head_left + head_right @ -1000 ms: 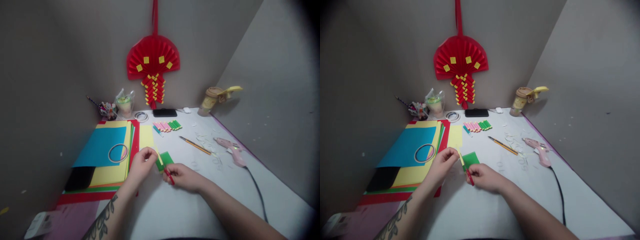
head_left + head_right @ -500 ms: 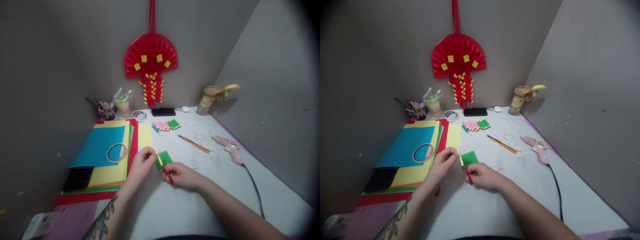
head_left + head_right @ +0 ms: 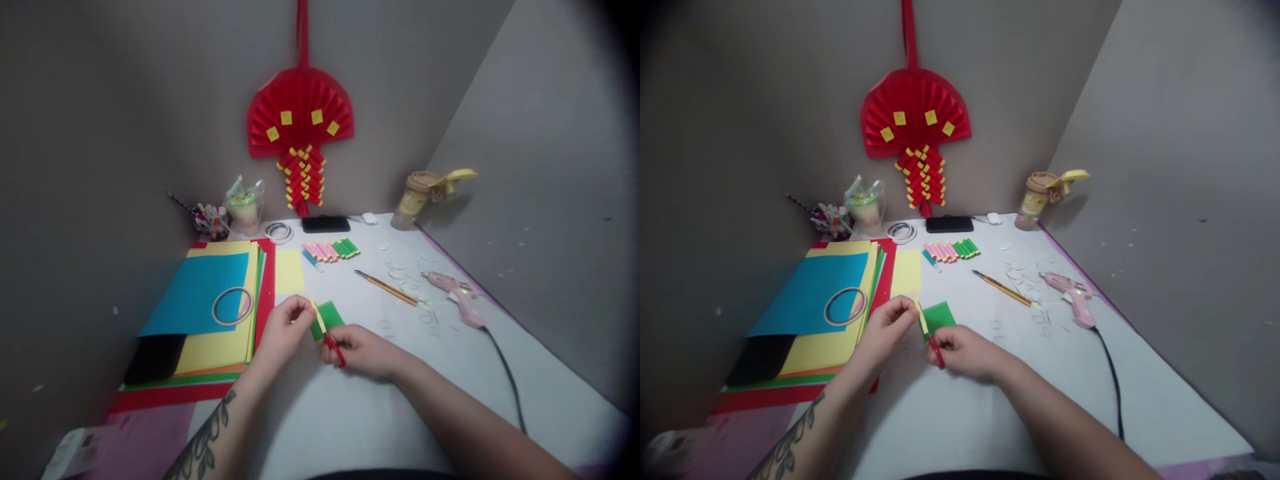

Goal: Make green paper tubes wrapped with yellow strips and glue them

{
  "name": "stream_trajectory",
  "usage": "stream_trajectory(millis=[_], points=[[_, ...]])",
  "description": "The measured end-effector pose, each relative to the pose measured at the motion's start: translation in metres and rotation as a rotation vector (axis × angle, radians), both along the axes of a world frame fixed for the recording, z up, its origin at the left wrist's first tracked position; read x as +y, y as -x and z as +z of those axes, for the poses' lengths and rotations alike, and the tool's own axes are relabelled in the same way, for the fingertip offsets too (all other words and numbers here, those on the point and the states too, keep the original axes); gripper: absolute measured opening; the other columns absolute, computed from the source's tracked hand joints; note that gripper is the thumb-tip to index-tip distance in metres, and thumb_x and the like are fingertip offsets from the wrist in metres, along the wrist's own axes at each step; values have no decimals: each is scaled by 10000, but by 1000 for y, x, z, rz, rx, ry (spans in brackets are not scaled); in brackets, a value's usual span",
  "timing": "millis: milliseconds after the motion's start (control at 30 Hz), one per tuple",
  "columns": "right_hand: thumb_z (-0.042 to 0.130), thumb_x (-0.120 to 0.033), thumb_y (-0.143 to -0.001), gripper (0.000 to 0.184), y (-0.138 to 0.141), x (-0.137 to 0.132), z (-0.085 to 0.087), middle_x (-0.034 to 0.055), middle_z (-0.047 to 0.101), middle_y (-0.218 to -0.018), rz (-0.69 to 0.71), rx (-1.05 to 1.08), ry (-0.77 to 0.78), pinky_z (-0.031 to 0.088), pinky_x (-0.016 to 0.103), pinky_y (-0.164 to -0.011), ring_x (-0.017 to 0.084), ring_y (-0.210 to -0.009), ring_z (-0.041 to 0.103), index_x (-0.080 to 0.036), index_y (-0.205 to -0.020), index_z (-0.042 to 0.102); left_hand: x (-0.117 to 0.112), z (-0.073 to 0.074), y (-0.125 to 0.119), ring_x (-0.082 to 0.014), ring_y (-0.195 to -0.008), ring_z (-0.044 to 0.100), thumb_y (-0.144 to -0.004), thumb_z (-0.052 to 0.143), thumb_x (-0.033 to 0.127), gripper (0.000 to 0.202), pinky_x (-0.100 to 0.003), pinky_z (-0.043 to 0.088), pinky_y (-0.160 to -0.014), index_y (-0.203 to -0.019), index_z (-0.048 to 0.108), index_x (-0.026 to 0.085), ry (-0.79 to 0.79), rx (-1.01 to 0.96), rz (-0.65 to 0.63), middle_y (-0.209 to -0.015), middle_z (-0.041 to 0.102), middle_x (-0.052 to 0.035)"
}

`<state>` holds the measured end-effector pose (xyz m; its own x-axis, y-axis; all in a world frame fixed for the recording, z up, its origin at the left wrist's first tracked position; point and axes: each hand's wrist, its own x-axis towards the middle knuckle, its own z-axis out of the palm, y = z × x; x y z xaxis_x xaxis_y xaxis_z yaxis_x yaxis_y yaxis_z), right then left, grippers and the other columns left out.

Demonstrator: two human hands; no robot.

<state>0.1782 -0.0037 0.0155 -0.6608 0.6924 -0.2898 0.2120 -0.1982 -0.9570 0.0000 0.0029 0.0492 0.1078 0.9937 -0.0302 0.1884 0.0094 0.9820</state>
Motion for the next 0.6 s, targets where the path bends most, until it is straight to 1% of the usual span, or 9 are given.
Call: stream_trajectory(millis=[200, 333, 467, 600], points=[[556, -196, -719, 72, 1, 0, 1, -36, 476, -618, -5, -12, -2, 310, 189, -497, 72, -544, 389, -158, -667, 524, 2, 2, 1, -131, -650, 491, -750, 560, 288, 141, -224, 390, -599, -681, 557, 165, -6, 13, 37, -672, 545, -1], [545, -179, -720, 57, 0, 0, -2, -40, 477, -614, 9, 11, 7, 311, 191, -493, 70, -533, 388, -158, -672, 522, 3, 3, 2, -124, -638, 476, -753, 557, 286, 141, -226, 385, -608, -676, 549, 168, -5, 41, 69, -661, 533, 10], [565, -187, -716, 59, 1, -1, -2, -38, 492, -620, -12, 5, 4, 318, 193, -505, 75, -545, 404, -159, -677, 530, 2, 2, 1, -117, -605, 459, -755, 558, 301, 160, -224, 374, -591, -664, 530, 173, 7, 28, 57, -636, 514, 21], [584, -215, -714, 95, 1, -1, -1, -40, 485, -610, -16, 0, 11, 311, 193, -501, 74, -540, 399, -161, -666, 522, 1, -1, 1, -117, -614, 452, -763, 549, 301, 160, -220, 365, -586, -669, 530, 173, -10, 9, 31, -649, 511, 18]])
